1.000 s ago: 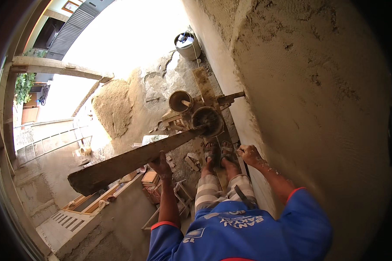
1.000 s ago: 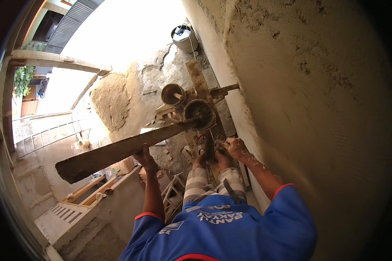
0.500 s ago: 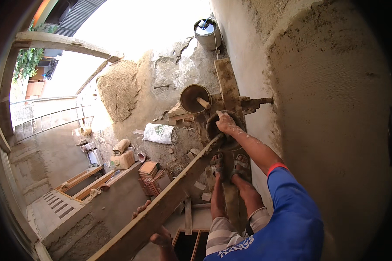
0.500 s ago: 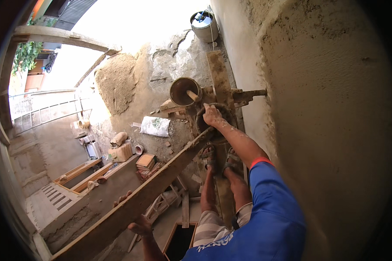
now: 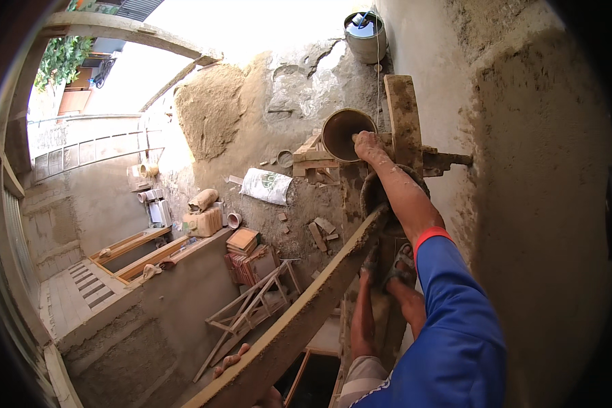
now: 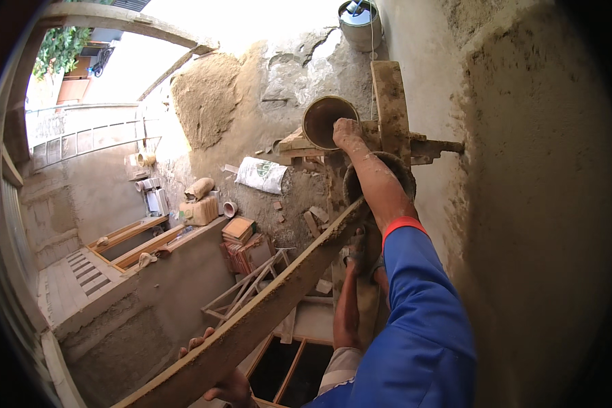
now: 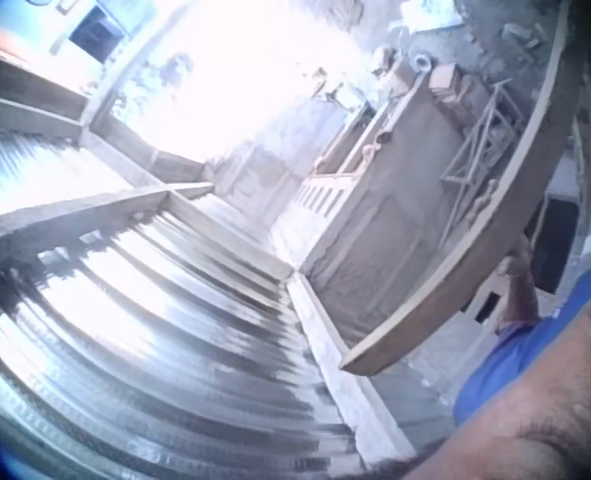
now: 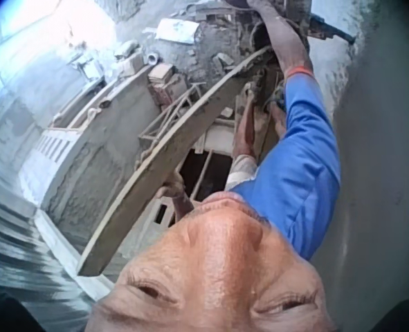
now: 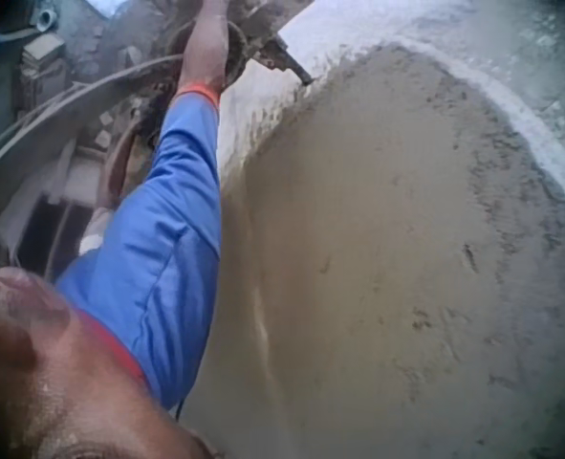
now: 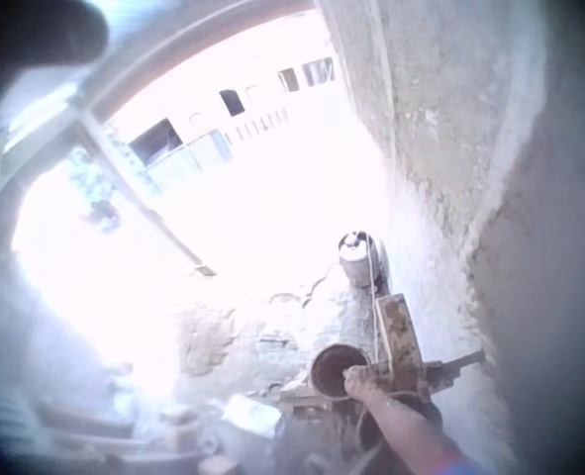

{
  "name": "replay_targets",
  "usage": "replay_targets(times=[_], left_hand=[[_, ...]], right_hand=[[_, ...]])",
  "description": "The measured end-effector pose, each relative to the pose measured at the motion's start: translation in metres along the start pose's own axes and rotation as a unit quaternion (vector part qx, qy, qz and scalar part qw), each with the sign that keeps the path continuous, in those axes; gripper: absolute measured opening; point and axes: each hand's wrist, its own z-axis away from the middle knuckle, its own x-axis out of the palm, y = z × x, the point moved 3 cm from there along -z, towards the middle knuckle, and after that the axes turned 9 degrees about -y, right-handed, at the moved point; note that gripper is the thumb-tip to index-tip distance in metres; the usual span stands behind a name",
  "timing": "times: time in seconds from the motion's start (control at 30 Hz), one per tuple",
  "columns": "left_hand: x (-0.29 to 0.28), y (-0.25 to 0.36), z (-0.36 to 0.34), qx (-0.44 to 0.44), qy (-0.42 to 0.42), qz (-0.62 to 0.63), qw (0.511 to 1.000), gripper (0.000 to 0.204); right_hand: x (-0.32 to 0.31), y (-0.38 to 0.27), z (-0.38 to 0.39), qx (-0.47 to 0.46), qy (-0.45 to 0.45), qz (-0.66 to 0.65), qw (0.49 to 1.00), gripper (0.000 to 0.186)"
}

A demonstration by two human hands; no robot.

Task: The person applies wet plaster to a wall using a trowel and then smooths the surface with a long wooden leveling board.

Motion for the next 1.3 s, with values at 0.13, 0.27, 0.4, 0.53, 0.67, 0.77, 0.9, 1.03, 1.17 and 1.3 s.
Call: replay_targets(times=[0.13,0.27,0.4,0.53,0.67,0.77,0.9,1.03,1.17,1.3], left_hand=[[0.007,0.019,-0.001,-0.03,-0.026,-0.031,0.999,0.107],[0.009,0.03,0.0,-0.043,-0.121,-0.08,0.988,0.102],[-0.113,-0.056,0.08,-0.025,-0.227,-0.386,0.894,0.071],[-0.007,0.053,0.008,-0.083,-0.224,-0.237,0.942,0.071],[0.042,0.086,-0.012,0.009,-0.231,-0.179,0.956,0.061],[0.024,0.039,0.001,-0.008,-0.303,-0.361,0.882,0.049],[0.059,0.071,-0.02,0.067,-0.3,-0.259,0.916,0.035],[0.078,0.111,-0.021,0.035,-0.38,-0.303,0.873,0.029],[0.089,0.116,-0.016,0.035,-0.409,-0.314,0.856,0.027],[0.079,0.11,0.007,0.027,-0.395,-0.324,0.859,0.025]], right_hand=[[-0.044,-0.037,0.049,-0.055,0.011,0.106,0.993,0.018],[-0.08,0.01,0.11,-0.055,-0.076,0.168,0.981,0.02],[-0.143,0.019,0.233,0.087,-0.083,-0.139,0.983,0.026],[-0.173,0.018,0.379,0.037,-0.053,-0.379,0.923,0.033],[-0.196,-0.021,0.513,0.025,-0.019,-0.522,0.852,0.046],[-0.224,-0.063,0.577,-0.027,-0.033,-0.451,0.891,0.052],[-0.291,-0.123,0.629,-0.137,0.027,-0.425,0.894,0.057],[-0.354,-0.166,0.682,-0.205,0.064,-0.334,0.918,0.057],[-0.358,-0.19,0.719,-0.347,0.045,-0.332,0.876,0.057],[-0.329,-0.182,0.719,-0.279,0.017,-0.357,0.891,0.055]])
